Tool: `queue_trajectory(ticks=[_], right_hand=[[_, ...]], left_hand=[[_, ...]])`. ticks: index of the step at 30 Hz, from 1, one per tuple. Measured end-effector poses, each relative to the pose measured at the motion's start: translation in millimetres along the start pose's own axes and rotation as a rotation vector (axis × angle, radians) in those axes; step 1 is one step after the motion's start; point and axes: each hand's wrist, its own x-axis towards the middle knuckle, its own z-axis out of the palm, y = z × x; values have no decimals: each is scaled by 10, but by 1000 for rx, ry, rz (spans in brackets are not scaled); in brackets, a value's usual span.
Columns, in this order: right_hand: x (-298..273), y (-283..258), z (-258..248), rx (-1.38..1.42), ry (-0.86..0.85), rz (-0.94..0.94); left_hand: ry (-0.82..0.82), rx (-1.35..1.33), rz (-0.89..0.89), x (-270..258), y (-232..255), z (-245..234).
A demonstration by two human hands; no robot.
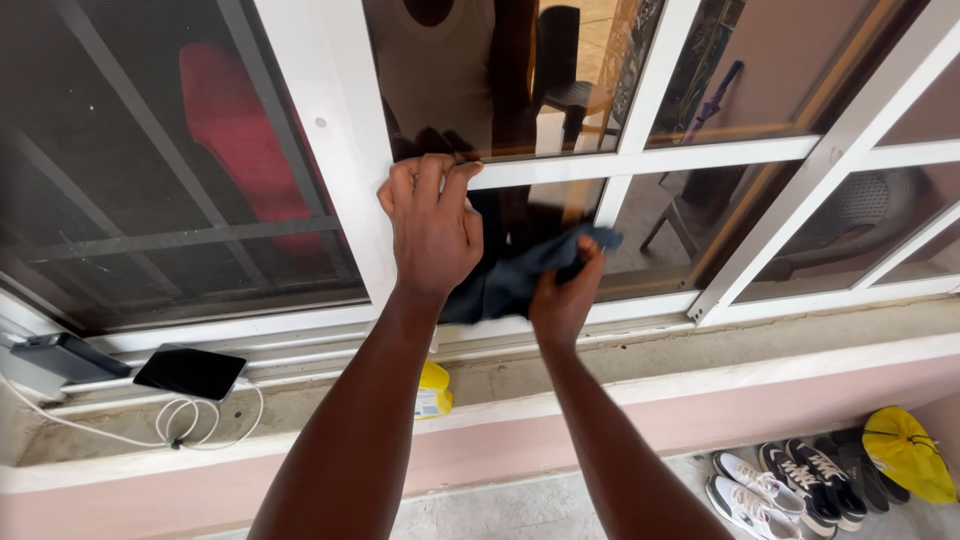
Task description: Clean the sliding glass windows using a spray cleaner and a cloth.
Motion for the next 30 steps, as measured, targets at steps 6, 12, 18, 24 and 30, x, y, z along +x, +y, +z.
queue_trajectory(ticks=[6,12,18,24,30], right_hand=[[-274,385,214,20,21,1073],[529,-541,171,359,-98,268],[-156,-79,133,-207,-452,-96],[-83,-384,273,-191,-500,176],[34,-517,633,-109,-480,-225]], left_hand=[[29,2,16,-11,0,52],[31,-26,3,-48,-11,54],[-14,-42,3,-32,-32,9],[1,-71,23,-13,-22,-12],[-24,-33,29,-29,-70,-20]])
